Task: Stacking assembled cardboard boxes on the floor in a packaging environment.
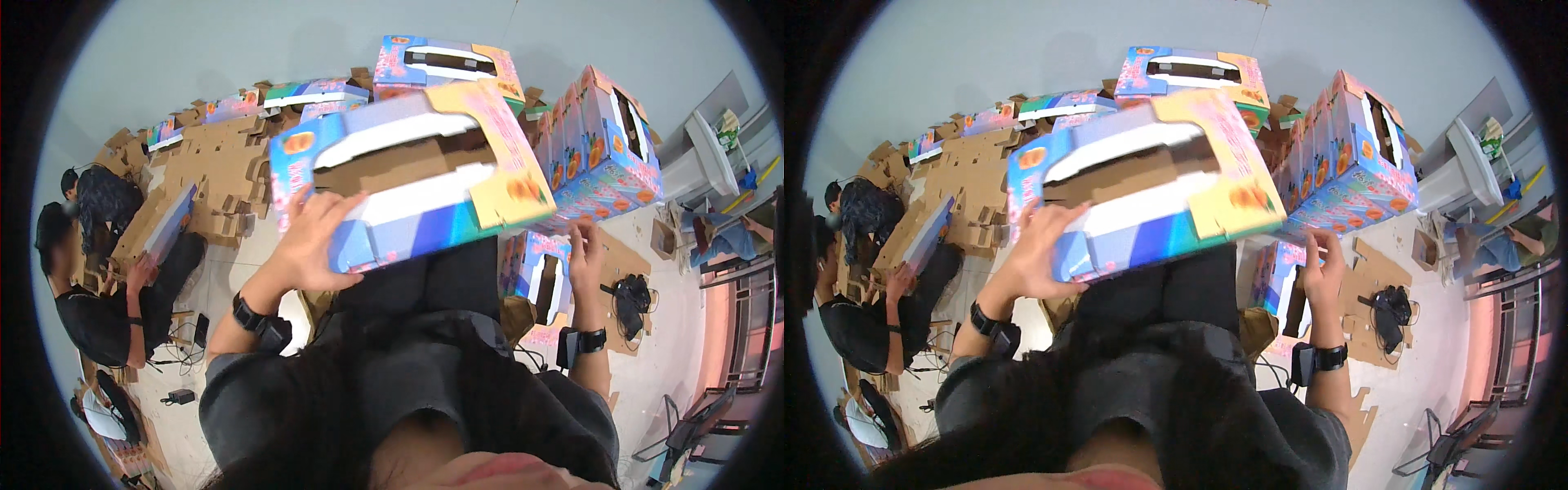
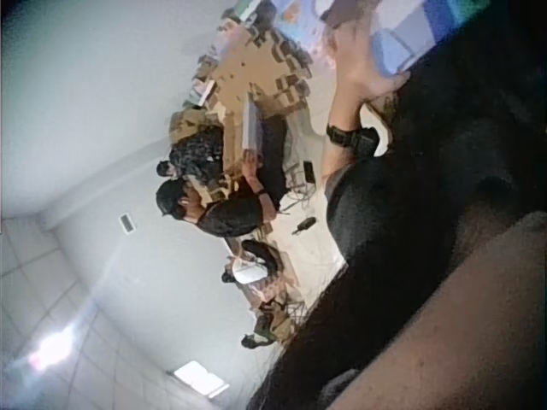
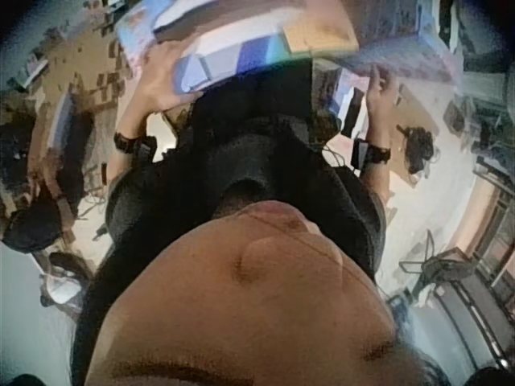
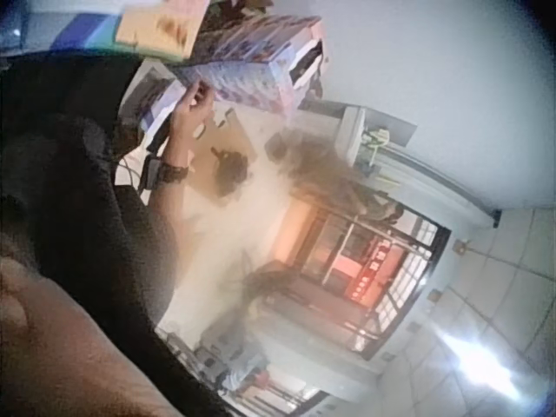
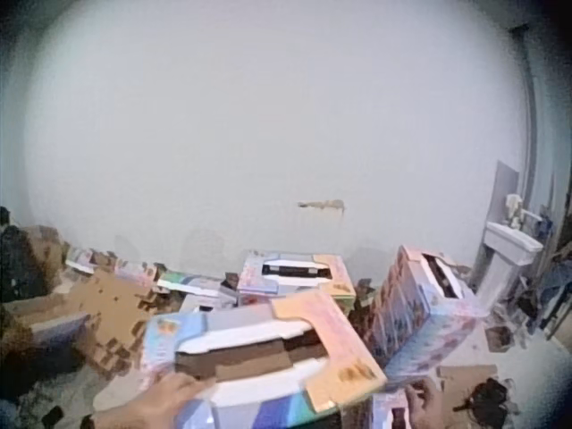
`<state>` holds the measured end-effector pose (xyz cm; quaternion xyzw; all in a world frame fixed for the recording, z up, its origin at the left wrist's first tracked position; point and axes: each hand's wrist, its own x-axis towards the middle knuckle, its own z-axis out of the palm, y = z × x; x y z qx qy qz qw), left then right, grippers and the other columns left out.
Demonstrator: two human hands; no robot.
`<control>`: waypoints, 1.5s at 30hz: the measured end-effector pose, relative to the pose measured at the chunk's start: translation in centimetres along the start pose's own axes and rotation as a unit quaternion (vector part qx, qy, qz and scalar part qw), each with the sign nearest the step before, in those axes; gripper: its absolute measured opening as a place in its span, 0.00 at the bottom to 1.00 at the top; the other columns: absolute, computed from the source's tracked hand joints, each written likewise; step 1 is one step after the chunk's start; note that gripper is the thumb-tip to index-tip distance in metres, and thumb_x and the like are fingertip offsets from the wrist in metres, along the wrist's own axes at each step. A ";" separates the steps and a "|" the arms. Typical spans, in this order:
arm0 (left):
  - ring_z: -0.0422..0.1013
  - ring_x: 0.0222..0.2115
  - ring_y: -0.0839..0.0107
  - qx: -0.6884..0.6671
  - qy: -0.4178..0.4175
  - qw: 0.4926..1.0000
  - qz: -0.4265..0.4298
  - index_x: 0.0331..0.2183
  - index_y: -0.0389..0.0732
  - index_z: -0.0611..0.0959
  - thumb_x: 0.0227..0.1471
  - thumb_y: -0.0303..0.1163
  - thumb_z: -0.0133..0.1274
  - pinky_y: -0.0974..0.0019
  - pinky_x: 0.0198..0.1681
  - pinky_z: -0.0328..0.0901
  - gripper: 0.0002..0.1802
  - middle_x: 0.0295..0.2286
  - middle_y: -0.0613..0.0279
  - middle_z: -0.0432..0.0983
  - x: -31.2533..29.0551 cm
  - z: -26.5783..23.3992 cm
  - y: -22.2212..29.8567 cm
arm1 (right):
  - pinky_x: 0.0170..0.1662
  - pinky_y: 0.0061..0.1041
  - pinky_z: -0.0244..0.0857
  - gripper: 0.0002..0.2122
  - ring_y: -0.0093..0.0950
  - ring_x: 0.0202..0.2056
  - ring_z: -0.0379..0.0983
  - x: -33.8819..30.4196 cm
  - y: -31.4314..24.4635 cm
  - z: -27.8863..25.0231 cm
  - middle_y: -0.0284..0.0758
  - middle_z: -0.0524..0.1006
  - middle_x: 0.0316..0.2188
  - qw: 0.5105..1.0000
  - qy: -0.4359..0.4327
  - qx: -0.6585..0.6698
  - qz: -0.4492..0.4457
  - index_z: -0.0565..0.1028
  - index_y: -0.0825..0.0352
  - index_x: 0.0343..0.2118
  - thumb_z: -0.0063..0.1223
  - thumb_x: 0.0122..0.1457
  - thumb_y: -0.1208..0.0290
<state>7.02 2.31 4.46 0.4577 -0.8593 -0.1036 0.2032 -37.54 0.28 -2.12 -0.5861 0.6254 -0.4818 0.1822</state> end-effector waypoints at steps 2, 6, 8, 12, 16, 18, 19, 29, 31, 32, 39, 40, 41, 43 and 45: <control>0.61 0.46 0.58 -0.023 -0.078 0.996 0.022 0.55 0.42 0.62 0.19 0.45 0.64 0.49 0.57 0.36 0.56 0.39 0.54 0.65 0.5 0.6 0.3 | 0.40 0.27 0.63 0.11 0.27 0.35 0.70 -1.0 -0.5 -0.1 0.36 0.73 0.33 1.000 0.006 -0.008 0.010 0.71 0.69 0.37 0.52 0.53 0.69; 0.61 0.45 0.57 -0.058 -0.140 0.986 0.067 0.56 0.43 0.61 0.20 0.46 0.64 0.45 0.57 0.35 0.56 0.39 0.54 0.65 0.7 3.8 -0.5 | 0.45 0.34 0.61 0.18 0.38 0.45 0.65 -2.7 -3.1 1.9 0.44 0.70 0.41 0.988 0.011 -0.129 -0.080 0.68 0.71 0.44 0.53 0.51 0.69; 0.60 0.47 0.56 -0.016 -0.111 0.990 0.088 0.56 0.44 0.61 0.21 0.48 0.64 0.44 0.57 0.33 0.57 0.40 0.53 0.64 0.8 4.7 -0.2 | 0.52 0.40 0.54 0.22 0.45 0.50 0.60 -3.0 -4.8 2.9 0.48 0.66 0.47 0.933 -0.109 -0.249 -0.236 0.66 0.70 0.48 0.52 0.51 0.67; 0.50 0.55 0.50 -0.030 -0.061 0.991 0.112 0.55 0.43 0.62 0.30 0.61 0.59 0.39 0.58 0.32 0.53 0.48 0.47 0.60 1.2 5.5 2.0 | 0.58 0.43 0.44 0.26 0.49 0.56 0.51 -3.2 -9.6 5.7 0.49 0.58 0.55 0.903 -0.201 -0.287 -0.250 0.63 0.69 0.52 0.50 0.52 0.62; 0.46 0.58 0.51 0.045 -0.019 0.996 0.079 0.55 0.46 0.63 0.43 0.61 0.49 0.40 0.58 0.32 0.43 0.54 0.47 0.55 1.1 8.1 3.7 | 0.61 0.45 0.35 0.32 0.47 0.61 0.41 -3.4 -9.3 8.8 0.48 0.51 0.59 0.863 -0.264 -0.300 -0.309 0.58 0.68 0.56 0.48 0.52 0.52; 0.46 0.59 0.52 0.051 -0.025 0.997 0.057 0.56 0.48 0.63 0.46 0.59 0.46 0.40 0.58 0.33 0.39 0.55 0.47 0.53 0.7 8.6 4.5 | 0.61 0.46 0.34 0.34 0.46 0.62 0.39 -3.9 -9.8 9.7 0.48 0.49 0.60 0.904 -0.209 -0.264 -0.266 0.55 0.68 0.58 0.46 0.52 0.50; 0.46 0.59 0.52 0.066 -0.024 0.996 0.059 0.56 0.48 0.63 0.47 0.59 0.46 0.40 0.58 0.33 0.39 0.55 0.48 0.53 0.6 8.9 4.8 | 0.61 0.46 0.33 0.36 0.47 0.62 0.39 -4.1 -9.4 10.0 0.49 0.48 0.60 0.901 -0.214 -0.276 -0.256 0.53 0.68 0.59 0.47 0.52 0.50; 0.36 0.60 0.49 -0.020 -0.085 0.991 0.106 0.58 0.46 0.56 0.44 0.61 0.48 0.40 0.58 0.30 0.46 0.58 0.45 0.42 1.0 7.7 3.9 | 0.60 0.49 0.30 0.37 0.48 0.62 0.38 -4.6 -9.1 10.8 0.50 0.48 0.60 0.884 -0.206 -0.333 -0.257 0.54 0.66 0.59 0.45 0.51 0.45; 0.34 0.61 0.48 -0.063 -0.108 0.984 0.130 0.58 0.45 0.55 0.44 0.61 0.49 0.40 0.59 0.29 0.47 0.59 0.44 0.39 1.2 6.3 3.1 | 0.60 0.49 0.30 0.37 0.47 0.62 0.38 -4.6 -9.2 10.8 0.50 0.48 0.60 0.883 -0.204 -0.332 -0.261 0.55 0.66 0.59 0.45 0.51 0.45; 0.33 0.61 0.48 -0.149 -0.115 0.975 0.118 0.59 0.44 0.53 0.44 0.60 0.50 0.41 0.59 0.29 0.48 0.59 0.44 0.38 1.5 5.7 2.6 | 0.60 0.49 0.29 0.37 0.47 0.62 0.38 -4.7 -9.1 10.7 0.50 0.48 0.60 0.885 -0.204 -0.329 -0.259 0.55 0.65 0.59 0.45 0.51 0.44; 0.34 0.61 0.50 0.079 0.003 0.991 0.110 0.60 0.42 0.46 0.50 0.55 0.44 0.44 0.60 0.31 0.46 0.59 0.45 0.40 9.9 4.5 -2.8 | 0.60 0.49 0.28 0.36 0.48 0.62 0.38 -5.3 -9.2 10.9 0.51 0.49 0.60 0.890 -0.192 -0.324 -0.258 0.56 0.65 0.58 0.45 0.51 0.45; 0.43 0.58 0.49 0.127 0.053 0.989 0.055 0.58 0.42 0.52 0.51 0.55 0.42 0.45 0.58 0.39 0.41 0.56 0.45 0.49 10.5 6.0 -4.3 | 0.60 0.49 0.28 0.36 0.48 0.62 0.38 -5.3 -9.2 10.8 0.51 0.48 0.60 0.890 -0.195 -0.320 -0.259 0.56 0.65 0.58 0.45 0.51 0.45; 0.52 0.56 0.49 0.171 0.103 0.980 0.006 0.57 0.43 0.58 0.52 0.55 0.39 0.46 0.57 0.46 0.37 0.53 0.44 0.58 11.7 6.8 -5.4 | 0.60 0.49 0.28 0.36 0.48 0.62 0.38 -5.2 -9.0 10.8 0.52 0.48 0.60 0.888 -0.197 -0.325 -0.260 0.57 0.66 0.58 0.45 0.51 0.45; 0.59 0.50 0.49 0.107 0.013 0.994 -0.013 0.55 0.45 0.63 0.54 0.51 0.38 0.49 0.53 0.52 0.31 0.49 0.46 0.63 12.9 6.5 -6.0 | 0.60 0.49 0.29 0.36 0.48 0.62 0.38 -5.1 -8.7 10.6 0.52 0.48 0.60 0.894 -0.189 -0.314 -0.258 0.56 0.67 0.58 0.45 0.51 0.45; 0.70 0.34 0.51 0.064 0.000 0.998 0.019 0.47 0.48 0.74 0.57 0.44 0.34 0.53 0.41 0.63 0.21 0.36 0.52 0.75 13.4 7.7 -7.5 | 0.60 0.48 0.30 0.37 0.48 0.61 0.40 -5.1 -8.9 10.5 0.53 0.48 0.59 0.903 -0.182 -0.298 -0.250 0.55 0.68 0.58 0.46 0.51 0.46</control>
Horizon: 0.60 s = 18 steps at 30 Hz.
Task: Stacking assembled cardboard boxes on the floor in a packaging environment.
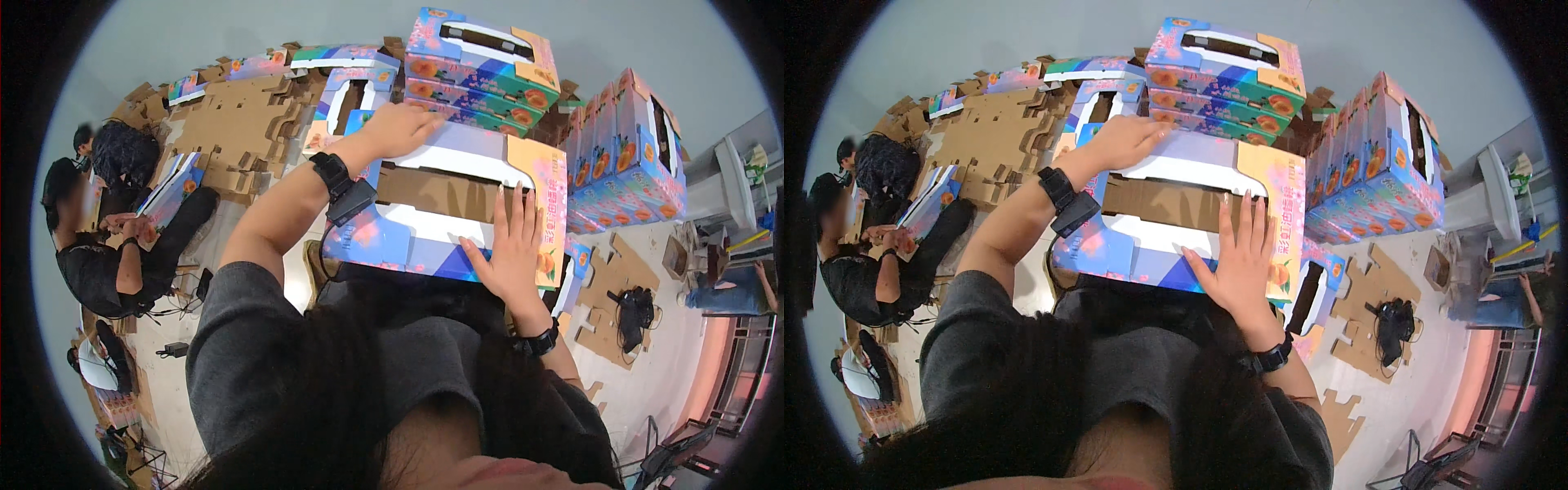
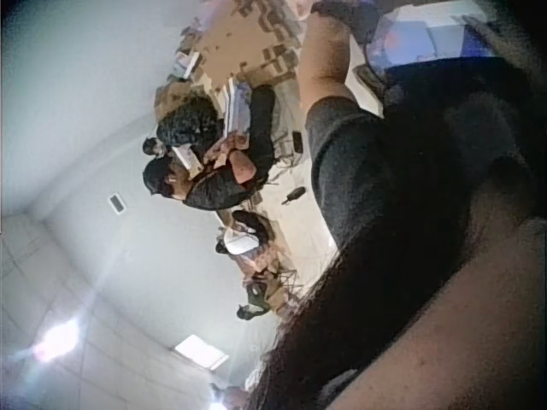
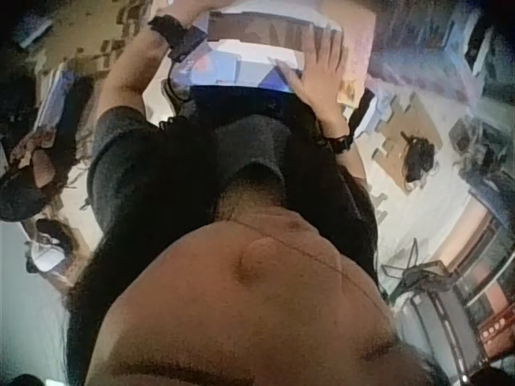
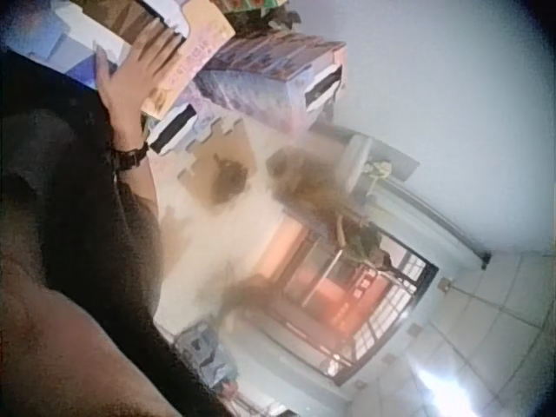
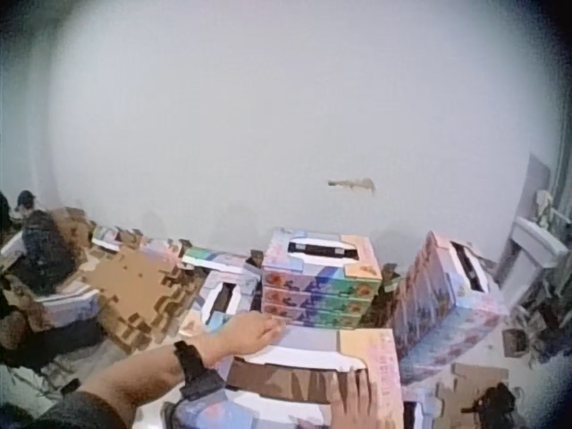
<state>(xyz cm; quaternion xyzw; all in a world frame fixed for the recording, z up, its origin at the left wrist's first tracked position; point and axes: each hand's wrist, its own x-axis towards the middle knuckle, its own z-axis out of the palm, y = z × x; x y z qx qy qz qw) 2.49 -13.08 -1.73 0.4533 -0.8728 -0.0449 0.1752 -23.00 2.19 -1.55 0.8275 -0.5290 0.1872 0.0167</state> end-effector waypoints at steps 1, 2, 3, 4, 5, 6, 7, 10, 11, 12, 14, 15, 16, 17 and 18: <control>0.70 0.34 0.51 -0.004 -0.005 1.000 0.001 0.47 0.48 0.74 0.57 0.44 0.34 0.53 0.41 0.63 0.21 0.36 0.52 0.75 -0.2 1.3 -0.7 | 0.60 0.48 0.30 0.37 0.48 0.61 0.40 0.0 0.1 0.0 0.53 0.48 0.59 1.000 -0.005 0.001 0.004 0.55 0.68 0.58 0.46 0.51 0.46; 0.69 0.37 0.51 0.015 -0.025 0.999 -0.025 0.48 0.48 0.73 0.57 0.44 0.34 0.52 0.43 0.62 0.22 0.39 0.52 0.74 0.1 1.0 -0.3 | 0.60 0.47 0.30 0.38 0.49 0.61 0.40 0.3 0.3 0.1 0.54 0.48 0.59 1.000 -0.002 0.004 0.005 0.54 0.68 0.59 0.46 0.51 0.46; 0.68 0.40 0.51 0.034 -0.045 0.997 -0.051 0.49 0.49 0.71 0.57 0.45 0.34 0.51 0.45 0.60 0.22 0.41 0.53 0.73 0.2 0.8 0.0 | 0.60 0.47 0.30 0.38 0.49 0.61 0.40 0.4 0.4 0.1 0.54 0.47 0.59 1.000 0.001 0.007 0.005 0.53 0.68 0.59 0.46 0.51 0.46; 0.68 0.40 0.51 0.033 -0.049 0.997 -0.048 0.49 0.49 0.71 0.57 0.45 0.34 0.51 0.45 0.60 0.22 0.41 0.53 0.73 0.1 0.8 0.2 | 0.61 0.46 0.30 0.39 0.49 0.61 0.40 0.5 0.5 0.2 0.56 0.47 0.59 1.000 -0.001 0.005 0.007 0.51 0.69 0.59 0.46 0.51 0.46; 0.65 0.44 0.51 0.044 -0.054 0.996 -0.046 0.51 0.49 0.68 0.57 0.45 0.33 0.50 0.49 0.56 0.23 0.44 0.52 0.70 -0.2 0.6 0.4 | 0.61 0.46 0.30 0.39 0.49 0.61 0.40 0.6 0.7 0.3 0.56 0.47 0.59 1.000 -0.002 0.005 0.009 0.51 0.69 0.59 0.46 0.51 0.46; 0.62 0.49 0.51 0.055 -0.059 0.996 -0.043 0.53 0.49 0.66 0.58 0.46 0.33 0.49 0.53 0.52 0.24 0.47 0.51 0.67 -0.4 0.5 0.4 | 0.61 0.46 0.30 0.40 0.49 0.61 0.39 0.7 0.8 0.4 0.56 0.47 0.59 1.000 0.001 0.019 0.011 0.51 0.69 0.59 0.46 0.51 0.45; 0.62 0.49 0.51 0.055 -0.060 0.996 -0.042 0.53 0.49 0.66 0.58 0.46 0.33 0.49 0.53 0.52 0.24 0.47 0.51 0.67 -0.4 1.0 -0.1 | 0.61 0.45 0.30 0.40 0.50 0.61 0.39 0.8 0.9 0.4 0.57 0.46 0.59 0.999 0.004 0.032 0.013 0.50 0.70 0.59 0.46 0.51 0.45; 0.56 0.53 0.52 0.022 0.103 0.994 -0.003 0.57 0.48 0.59 0.54 0.50 0.40 0.49 0.57 0.43 0.32 0.51 0.49 0.61 -1.2 1.2 -1.4 | 0.61 0.43 0.30 0.39 0.48 0.62 0.39 1.0 1.3 -0.5 0.54 0.47 0.60 0.995 -0.008 0.094 0.008 0.49 0.69 0.60 0.50 0.51 0.51; 0.52 0.55 0.51 -0.001 0.115 0.992 -0.046 0.58 0.47 0.56 0.51 0.52 0.43 0.50 0.58 0.39 0.37 0.54 0.47 0.56 -1.9 -0.5 -0.9 | 0.61 0.43 0.30 0.39 0.48 0.62 0.39 0.9 1.7 -1.1 0.54 0.47 0.60 0.995 -0.008 0.096 0.007 0.49 0.69 0.60 0.50 0.51 0.51; 0.48 0.57 0.51 -0.024 0.128 0.987 -0.088 0.59 0.46 0.52 0.49 0.55 0.46 0.51 0.60 0.36 0.42 0.56 0.46 0.51 -2.6 -1.8 -0.7 | 0.62 0.42 0.31 0.37 0.46 0.62 0.39 0.6 2.3 -1.8 0.52 0.47 0.60 0.984 0.003 0.178 0.004 0.50 0.68 0.60 0.51 0.51 0.56; 0.48 0.57 0.52 -0.061 0.140 0.980 -0.128 0.59 0.44 0.51 0.47 0.57 0.47 0.51 0.60 0.37 0.45 0.57 0.46 0.49 -5.1 -3.5 -1.7 | 0.61 0.39 0.36 0.34 0.43 0.62 0.40 -0.4 4.7 -2.8 0.48 0.48 0.60 0.966 0.026 0.257 0.024 0.52 0.66 0.60 0.53 0.51 0.65; 0.47 0.58 0.53 -0.099 0.151 0.969 -0.169 0.59 0.42 0.51 0.45 0.59 0.49 0.51 0.59 0.38 0.49 0.58 0.46 0.47 -6.6 -4.1 -2.3 | 0.61 0.37 0.38 0.33 0.41 0.62 0.40 -0.9 6.4 -3.0 0.46 0.49 0.61 0.965 0.036 0.256 0.047 0.53 0.65 0.59 0.54 0.51 0.69; 0.47 0.58 0.53 -0.101 0.149 0.969 -0.168 0.59 0.42 0.51 0.45 0.59 0.49 0.51 0.59 0.38 0.49 0.58 0.46 0.47 -7.7 -3.7 -3.1 | 0.61 0.37 0.40 0.31 0.40 0.62 0.41 -1.3 7.9 -3.4 0.46 0.50 0.61 0.966 0.055 0.241 0.076 0.54 0.64 0.59 0.52 0.52 0.67; 0.46 0.58 0.54 -0.231 0.132 0.939 -0.218 0.59 0.41 0.51 0.45 0.59 0.50 0.52 0.59 0.41 0.49 0.58 0.47 0.46 -9.2 -2.7 -4.0 | 0.60 0.37 0.42 0.30 0.39 0.62 0.42 -1.3 9.5 -3.6 0.45 0.50 0.61 0.966 0.073 0.229 0.096 0.55 0.63 0.59 0.51 0.54 0.64; 0.46 0.58 0.55 -0.358 0.115 0.889 -0.262 0.59 0.39 0.51 0.44 0.60 0.50 0.53 0.58 0.44 0.50 0.58 0.48 0.46 -10.5 -1.6 -4.7 | 0.60 0.37 0.42 0.30 0.39 0.62 0.42 -1.5 11.7 -3.5 0.45 0.50 0.61 0.966 0.072 0.230 0.092 0.55 0.63 0.59 0.51 0.54 0.64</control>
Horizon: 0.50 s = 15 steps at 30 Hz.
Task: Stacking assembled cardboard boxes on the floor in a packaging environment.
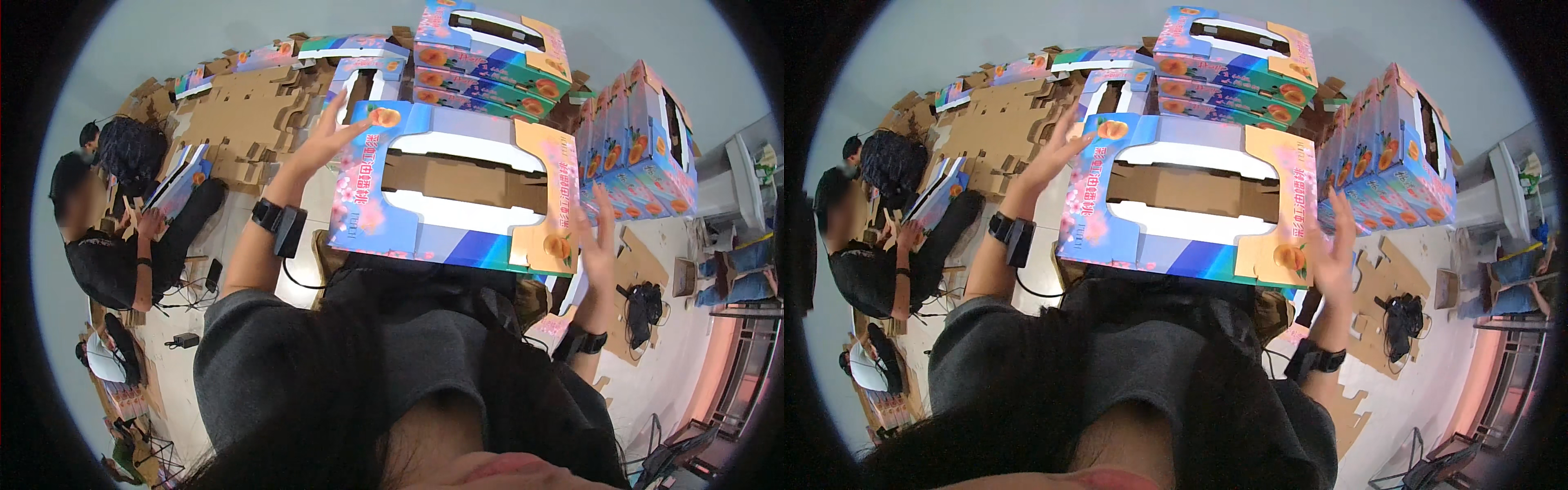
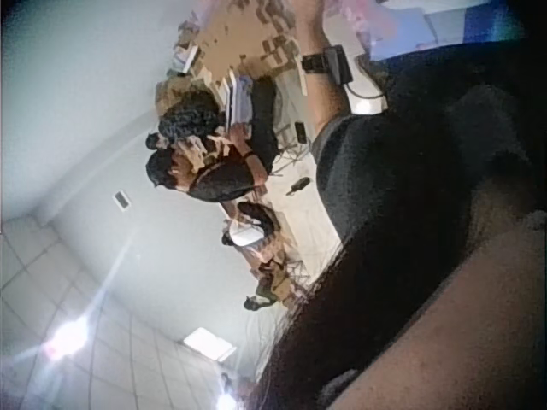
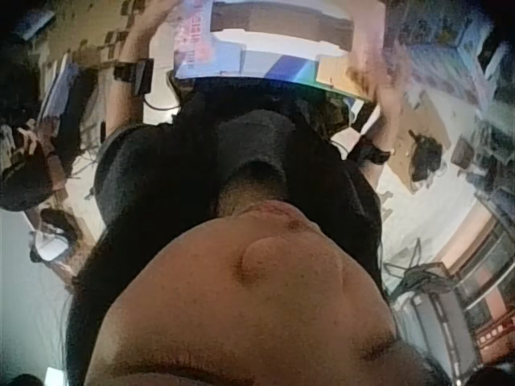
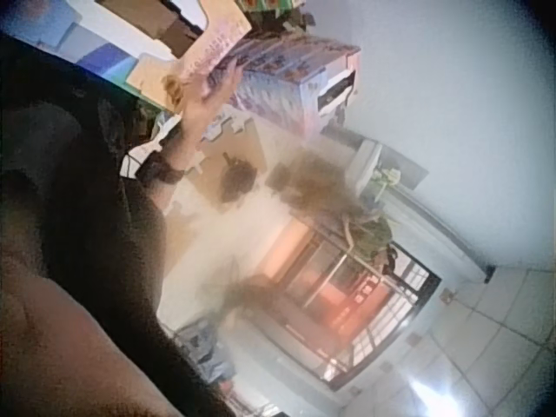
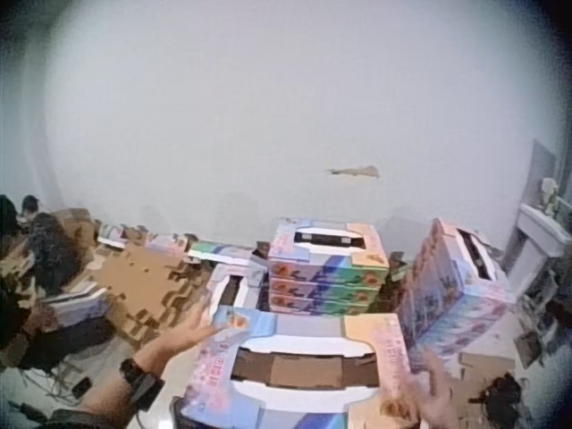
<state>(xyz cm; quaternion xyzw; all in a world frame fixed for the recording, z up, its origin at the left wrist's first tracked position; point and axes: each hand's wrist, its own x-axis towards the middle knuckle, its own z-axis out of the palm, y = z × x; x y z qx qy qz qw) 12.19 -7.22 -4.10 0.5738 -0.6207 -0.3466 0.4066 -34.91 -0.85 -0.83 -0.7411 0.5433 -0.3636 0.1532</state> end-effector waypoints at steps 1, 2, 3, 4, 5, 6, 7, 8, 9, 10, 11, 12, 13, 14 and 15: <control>0.46 0.58 0.55 -0.002 0.002 1.000 0.001 0.59 0.39 0.51 0.44 0.60 0.50 0.53 0.58 0.44 0.50 0.58 0.48 0.46 -0.6 0.2 -1.2 | 0.59 0.34 0.46 0.27 0.36 0.61 0.47 0.2 2.4 -0.7 0.42 0.53 0.59 0.986 -0.030 0.127 0.100 0.56 0.64 0.58 0.47 0.56 0.63; 0.51 0.56 0.59 -0.095 -0.016 0.992 -0.084 0.58 0.39 0.53 0.46 0.58 0.50 0.55 0.56 0.49 0.47 0.56 0.49 0.51 -1.4 0.5 -2.1 | 0.58 0.32 0.50 0.24 0.32 0.59 0.52 0.4 3.7 -0.7 0.39 0.56 0.58 0.945 -0.058 0.252 0.198 0.57 0.65 0.57 0.43 0.59 0.61; 0.56 0.54 0.63 -0.185 -0.029 0.968 -0.168 0.57 0.38 0.55 0.48 0.55 0.49 0.58 0.54 0.54 0.44 0.54 0.51 0.56 -2.4 0.7 -2.6 | 0.58 0.32 0.50 0.24 0.32 0.59 0.52 1.0 3.7 -0.3 0.39 0.56 0.58 0.946 -0.061 0.254 0.193 0.57 0.65 0.57 0.43 0.59 0.61; 0.56 0.54 0.63 -0.186 -0.023 0.968 -0.166 0.57 0.38 0.55 0.48 0.55 0.49 0.58 0.54 0.54 0.44 0.54 0.51 0.56 -3.3 0.9 -2.9 | 0.56 0.30 0.52 0.25 0.31 0.58 0.54 1.6 3.6 0.1 0.39 0.58 0.57 0.904 -0.065 0.320 0.278 0.58 0.66 0.57 0.41 0.60 0.58; 0.62 0.49 0.67 -0.280 -0.069 0.938 -0.192 0.55 0.38 0.60 0.50 0.53 0.48 0.62 0.50 0.59 0.38 0.50 0.53 0.62 -3.8 1.4 -3.1 | 0.55 0.28 0.53 0.25 0.30 0.57 0.55 2.2 3.6 0.3 0.39 0.59 0.56 0.851 -0.064 0.378 0.360 0.59 0.66 0.56 0.39 0.61 0.55; 0.68 0.44 0.71 -0.369 -0.113 0.897 -0.214 0.53 0.38 0.65 0.52 0.51 0.46 0.66 0.46 0.64 0.33 0.45 0.56 0.69 -4.3 1.7 -2.7 | 0.58 0.31 0.46 0.28 0.36 0.58 0.52 2.7 5.2 1.0 0.44 0.58 0.57 0.835 -0.063 0.446 0.316 0.58 0.70 0.56 0.42 0.59 0.54; 0.68 0.44 0.71 -0.371 -0.110 0.898 -0.208 0.53 0.38 0.65 0.52 0.51 0.46 0.66 0.46 0.64 0.33 0.45 0.56 0.69 -4.8 2.0 -2.2 | 0.58 0.31 0.46 0.28 0.36 0.58 0.52 3.5 6.7 1.6 0.44 0.58 0.57 0.838 -0.063 0.444 0.310 0.58 0.70 0.56 0.42 0.59 0.54; 0.70 0.39 0.74 -0.433 -0.100 0.866 -0.230 0.50 0.39 0.68 0.54 0.49 0.45 0.69 0.42 0.66 0.28 0.40 0.60 0.72 -5.2 2.4 -1.6 | 0.58 0.30 0.47 0.29 0.36 0.58 0.53 4.8 7.5 2.2 0.46 0.59 0.56 0.908 -0.081 0.323 0.255 0.59 0.71 0.56 0.42 0.59 0.53; 0.73 0.33 0.78 -0.496 -0.089 0.827 -0.250 0.47 0.39 0.71 0.55 0.47 0.44 0.71 0.37 0.68 0.25 0.36 0.63 0.75 -5.7 2.8 -0.5 | 0.57 0.30 0.48 0.29 0.36 0.58 0.53 6.4 6.4 2.4 0.47 0.60 0.55 0.957 -0.096 0.193 0.194 0.59 0.72 0.55 0.43 0.59 0.53; 0.74 0.29 0.77 -0.493 -0.048 0.830 -0.257 0.42 0.40 0.75 0.54 0.47 0.45 0.73 0.33 0.69 0.22 0.31 0.65 0.77 -6.2 3.2 0.9 | 0.57 0.32 0.48 0.29 0.40 0.58 0.54 7.6 5.0 2.3 0.51 0.61 0.53 0.986 -0.064 0.092 0.122 0.60 0.72 0.54 0.44 0.58 0.52; 0.74 0.29 0.77 -0.496 -0.044 0.830 -0.252 0.42 0.40 0.75 0.54 0.47 0.45 0.73 0.33 0.69 0.22 0.31 0.65 0.77 -6.5 3.1 1.5 | 0.57 0.32 0.48 0.29 0.40 0.58 0.54 8.8 2.2 2.4 0.51 0.61 0.53 0.987 -0.065 0.090 0.115 0.60 0.72 0.54 0.44 0.58 0.52; 0.74 0.28 0.77 -0.485 -0.029 0.833 -0.266 0.41 0.40 0.76 0.53 0.47 0.46 0.73 0.32 0.69 0.22 0.30 0.65 0.77 -6.6 3.1 1.9 | 0.57 0.34 0.48 0.29 0.42 0.57 0.54 9.8 -0.3 2.6 0.51 0.61 0.54 0.996 -0.077 -0.002 0.039 0.61 0.72 0.54 0.42 0.58 0.52; 0.74 0.27 0.77 -0.473 -0.013 0.835 -0.281 0.40 0.40 0.76 0.52 0.48 0.47 0.73 0.31 0.69 0.22 0.29 0.65 0.77 -6.7 3.2 2.5 | 0.57 0.36 0.48 0.29 0.44 0.57 0.54 10.9 -1.8 3.0 0.51 0.60 0.54 0.991 -0.087 -0.093 -0.037 0.61 0.73 0.54 0.41 0.58 0.51; 0.74 0.27 0.77 -0.476 -0.015 0.834 -0.280 0.40 0.40 0.76 0.52 0.48 0.47 0.73 0.31 0.69 0.22 0.29 0.65 0.77 -6.9 3.4 3.4 | 0.57 0.36 0.48 0.29 0.44 0.57 0.54 12.2 -2.1 3.7 0.51 0.60 0.54 0.991 -0.087 -0.097 -0.037 0.61 0.73 0.54 0.41 0.58 0.51; 0.74 0.26 0.77 -0.481 0.003 0.829 -0.285 0.39 0.40 0.77 0.51 0.48 0.48 0.73 0.30 0.69 0.21 0.28 0.66 0.77 -7.1 3.6 4.4 | 0.57 0.36 0.48 0.30 0.45 0.56 0.54 13.8 -1.9 4.7 0.51 0.61 0.54 0.978 -0.154 -0.136 -0.045 0.63 0.73 0.52 0.37 0.58 0.48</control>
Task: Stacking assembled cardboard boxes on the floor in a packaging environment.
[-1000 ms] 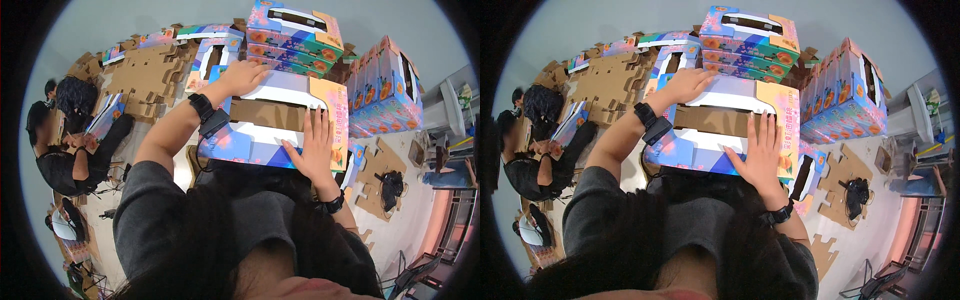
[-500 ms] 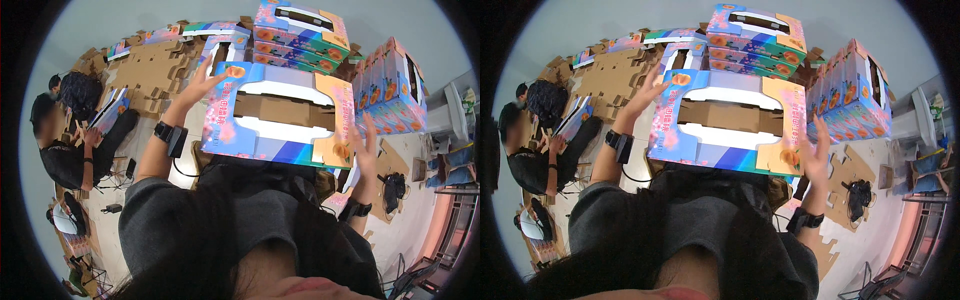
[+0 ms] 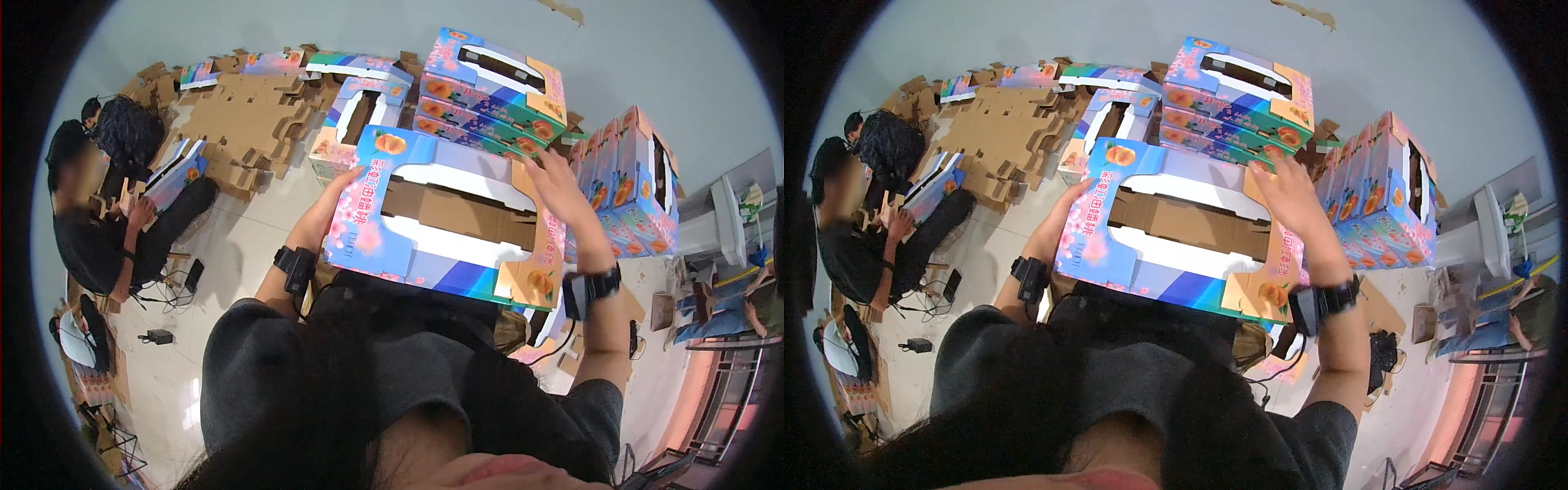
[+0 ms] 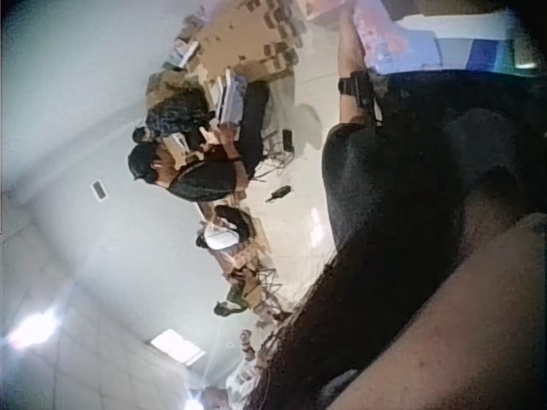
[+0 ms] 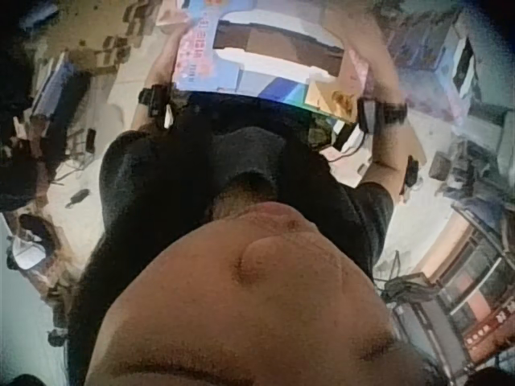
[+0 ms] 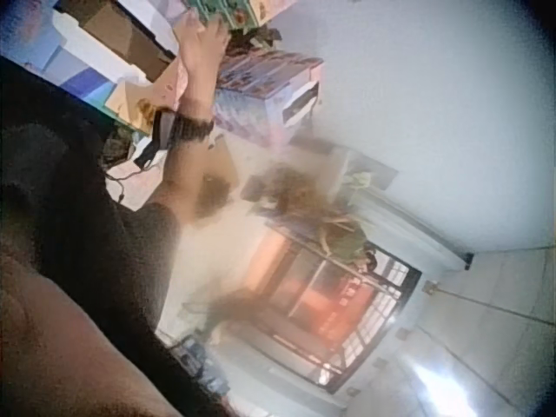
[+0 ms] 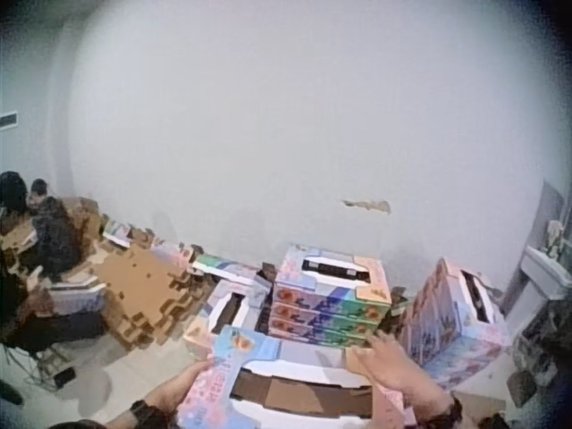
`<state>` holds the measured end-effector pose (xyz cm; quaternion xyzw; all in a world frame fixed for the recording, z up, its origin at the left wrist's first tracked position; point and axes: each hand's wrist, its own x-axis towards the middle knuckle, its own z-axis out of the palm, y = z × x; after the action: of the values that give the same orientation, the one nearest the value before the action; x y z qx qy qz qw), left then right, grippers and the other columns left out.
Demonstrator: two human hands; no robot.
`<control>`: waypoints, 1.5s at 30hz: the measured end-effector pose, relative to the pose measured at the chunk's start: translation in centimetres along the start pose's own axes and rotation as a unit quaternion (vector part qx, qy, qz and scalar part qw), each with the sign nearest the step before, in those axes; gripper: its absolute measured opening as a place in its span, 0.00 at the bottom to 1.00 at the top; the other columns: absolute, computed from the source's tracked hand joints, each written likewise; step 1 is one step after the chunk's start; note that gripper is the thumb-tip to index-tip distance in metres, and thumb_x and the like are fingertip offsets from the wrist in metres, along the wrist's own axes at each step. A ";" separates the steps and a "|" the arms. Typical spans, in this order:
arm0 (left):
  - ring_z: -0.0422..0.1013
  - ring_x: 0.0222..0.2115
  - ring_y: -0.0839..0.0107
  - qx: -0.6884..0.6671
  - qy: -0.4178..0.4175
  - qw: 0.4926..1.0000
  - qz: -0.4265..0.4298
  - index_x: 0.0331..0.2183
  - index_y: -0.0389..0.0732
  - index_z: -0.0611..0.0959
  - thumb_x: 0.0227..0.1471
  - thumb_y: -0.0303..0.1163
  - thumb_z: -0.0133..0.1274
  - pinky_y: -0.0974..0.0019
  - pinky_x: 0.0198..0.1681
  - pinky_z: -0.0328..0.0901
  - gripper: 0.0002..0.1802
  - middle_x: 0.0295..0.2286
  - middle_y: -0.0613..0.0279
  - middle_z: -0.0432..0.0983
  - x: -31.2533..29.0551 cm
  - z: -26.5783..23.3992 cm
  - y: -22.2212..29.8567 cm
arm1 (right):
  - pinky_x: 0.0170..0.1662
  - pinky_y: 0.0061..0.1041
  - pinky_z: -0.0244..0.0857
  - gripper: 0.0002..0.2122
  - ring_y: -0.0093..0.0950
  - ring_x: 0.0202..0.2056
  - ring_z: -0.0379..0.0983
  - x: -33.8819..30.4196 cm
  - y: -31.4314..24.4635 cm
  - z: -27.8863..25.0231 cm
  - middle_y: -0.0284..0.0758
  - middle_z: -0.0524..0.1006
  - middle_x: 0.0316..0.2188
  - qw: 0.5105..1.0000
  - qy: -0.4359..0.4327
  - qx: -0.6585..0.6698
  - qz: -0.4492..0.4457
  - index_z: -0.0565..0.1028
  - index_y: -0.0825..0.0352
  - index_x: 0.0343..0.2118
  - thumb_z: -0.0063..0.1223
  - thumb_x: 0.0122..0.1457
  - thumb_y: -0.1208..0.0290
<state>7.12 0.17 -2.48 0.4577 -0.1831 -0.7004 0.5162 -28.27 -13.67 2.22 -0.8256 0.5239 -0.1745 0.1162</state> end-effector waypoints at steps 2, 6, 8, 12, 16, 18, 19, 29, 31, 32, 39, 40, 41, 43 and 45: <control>0.74 0.25 0.77 -0.022 0.018 1.000 0.007 0.38 0.41 0.77 0.50 0.48 0.49 0.73 0.29 0.69 0.21 0.27 0.66 0.77 -0.3 0.4 0.0 | 0.58 0.36 0.48 0.31 0.47 0.56 0.55 4.1 0.1 0.9 0.52 0.62 0.53 0.996 -0.073 -0.044 -0.018 0.64 0.73 0.51 0.33 0.58 0.46; 0.73 0.24 0.77 -0.020 0.016 1.000 -0.002 0.37 0.41 0.77 0.49 0.46 0.50 0.73 0.29 0.69 0.20 0.27 0.67 0.77 -0.5 0.0 0.4 | 0.54 0.35 0.54 0.37 0.46 0.51 0.63 9.0 3.0 6.7 0.52 0.70 0.45 0.976 -0.177 -0.023 0.127 0.71 0.74 0.44 0.25 0.56 0.39; 0.73 0.25 0.77 -0.026 -0.007 1.000 -0.012 0.37 0.41 0.77 0.49 0.46 0.50 0.73 0.29 0.68 0.19 0.27 0.67 0.77 -0.1 0.2 0.3 | 0.53 0.35 0.56 0.38 0.45 0.48 0.66 9.6 5.1 8.0 0.52 0.72 0.42 0.982 -0.131 -0.025 0.136 0.73 0.74 0.41 0.24 0.54 0.37; 0.72 0.28 0.78 -0.056 0.017 0.997 0.057 0.39 0.42 0.75 0.48 0.45 0.51 0.74 0.31 0.66 0.20 0.30 0.67 0.76 -1.9 1.2 0.4 | 0.49 0.35 0.60 0.33 0.43 0.45 0.69 6.6 -1.0 5.9 0.49 0.74 0.39 0.974 -0.102 -0.055 0.194 0.77 0.66 0.37 0.30 0.53 0.39; 0.71 0.32 0.77 -0.029 0.014 0.998 0.052 0.46 0.44 0.71 0.48 0.43 0.51 0.73 0.33 0.67 0.24 0.35 0.65 0.73 -0.2 -0.2 0.3 | 0.42 0.36 0.64 0.25 0.43 0.38 0.72 5.6 -2.3 6.1 0.47 0.76 0.32 0.978 -0.020 -0.066 0.195 0.79 0.62 0.32 0.38 0.52 0.46; 0.71 0.33 0.77 -0.037 -0.006 0.999 0.010 0.49 0.44 0.69 0.48 0.43 0.51 0.73 0.34 0.67 0.27 0.37 0.64 0.72 0.9 -0.9 0.3 | 0.40 0.37 0.65 0.23 0.42 0.36 0.73 5.3 -2.4 6.3 0.46 0.77 0.30 0.979 0.005 -0.064 0.193 0.80 0.63 0.30 0.39 0.51 0.48; 0.71 0.34 0.76 -0.028 -0.010 0.999 0.026 0.50 0.44 0.68 0.47 0.43 0.51 0.72 0.35 0.67 0.28 0.37 0.64 0.72 1.2 -1.1 0.1 | 0.40 0.37 0.65 0.22 0.43 0.35 0.73 5.2 -2.2 6.6 0.46 0.77 0.28 0.980 0.019 -0.065 0.184 0.80 0.64 0.28 0.40 0.51 0.49; 0.72 0.32 0.75 -0.031 0.027 0.997 0.066 0.44 0.40 0.74 0.47 0.45 0.50 0.71 0.34 0.68 0.24 0.34 0.62 0.74 2.8 -3.1 -2.9 | 0.46 0.37 0.62 0.14 0.41 0.44 0.67 5.5 -3.8 2.2 0.43 0.72 0.40 0.923 0.193 -0.238 -0.231 0.74 0.65 0.38 0.53 0.46 0.68; 0.73 0.30 0.74 -0.075 -0.017 0.995 0.060 0.41 0.39 0.75 0.48 0.44 0.50 0.72 0.32 0.69 0.22 0.32 0.62 0.75 4.8 -7.3 -4.6 | 0.48 0.36 0.61 0.16 0.42 0.46 0.66 3.7 -5.7 -0.3 0.44 0.71 0.41 0.945 0.181 -0.167 -0.215 0.73 0.66 0.39 0.54 0.45 0.69; 0.74 0.27 0.74 -0.123 -0.072 0.989 0.050 0.38 0.38 0.76 0.48 0.44 0.50 0.72 0.30 0.69 0.21 0.30 0.62 0.76 5.8 -8.4 -5.3 | 0.50 0.35 0.59 0.17 0.43 0.47 0.65 2.5 -5.8 -1.5 0.45 0.70 0.43 0.961 0.167 -0.107 -0.193 0.72 0.66 0.40 0.55 0.45 0.69; 0.74 0.25 0.74 -0.197 -0.024 0.978 0.058 0.37 0.37 0.76 0.51 0.41 0.48 0.74 0.28 0.69 0.18 0.28 0.62 0.76 6.4 -6.5 -5.1 | 0.53 0.30 0.56 0.17 0.31 0.52 0.62 -9.1 -1.0 -9.0 0.40 0.67 0.50 0.981 0.011 0.171 0.090 0.69 0.67 0.48 0.47 0.58 0.65; 0.74 0.25 0.74 -0.194 -0.020 0.979 0.057 0.37 0.37 0.76 0.51 0.41 0.48 0.74 0.28 0.69 0.18 0.28 0.62 0.76 7.0 -7.1 -5.4 | 0.53 0.30 0.56 0.17 0.31 0.52 0.62 -10.5 -0.6 -8.5 0.40 0.67 0.50 0.980 0.009 0.176 0.091 0.69 0.67 0.48 0.47 0.58 0.65; 0.73 0.24 0.74 -0.193 -0.017 0.978 0.075 0.37 0.38 0.76 0.51 0.42 0.49 0.73 0.27 0.69 0.18 0.27 0.62 0.76 8.0 -8.5 -6.1 | 0.54 0.30 0.56 0.18 0.30 0.53 0.60 -12.0 -0.1 -7.4 0.39 0.65 0.52 0.957 0.000 0.277 0.093 0.66 0.67 0.51 0.43 0.60 0.64; 0.73 0.23 0.74 -0.197 -0.028 0.976 0.088 0.36 0.39 0.77 0.51 0.44 0.49 0.72 0.27 0.69 0.18 0.26 0.63 0.76 9.4 -9.5 -6.7 | 0.54 0.31 0.55 0.23 0.30 0.56 0.55 -14.4 -0.8 -6.1 0.39 0.59 0.56 0.923 -0.023 0.380 0.049 0.57 0.69 0.57 0.34 0.63 0.60; 0.73 0.23 0.74 -0.187 -0.036 0.979 0.076 0.37 0.40 0.77 0.51 0.44 0.49 0.71 0.26 0.69 0.18 0.26 0.64 0.76 9.2 -9.1 -6.5 | 0.54 0.31 0.56 0.24 0.31 0.56 0.55 -16.6 0.0 -2.4 0.39 0.58 0.56 0.916 0.013 0.395 0.068 0.56 0.69 0.57 0.32 0.63 0.58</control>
<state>10.62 -3.43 -16.04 0.3121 -0.1013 -0.6970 0.6376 -35.72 1.36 1.68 -0.6725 0.4684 -0.3695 0.4380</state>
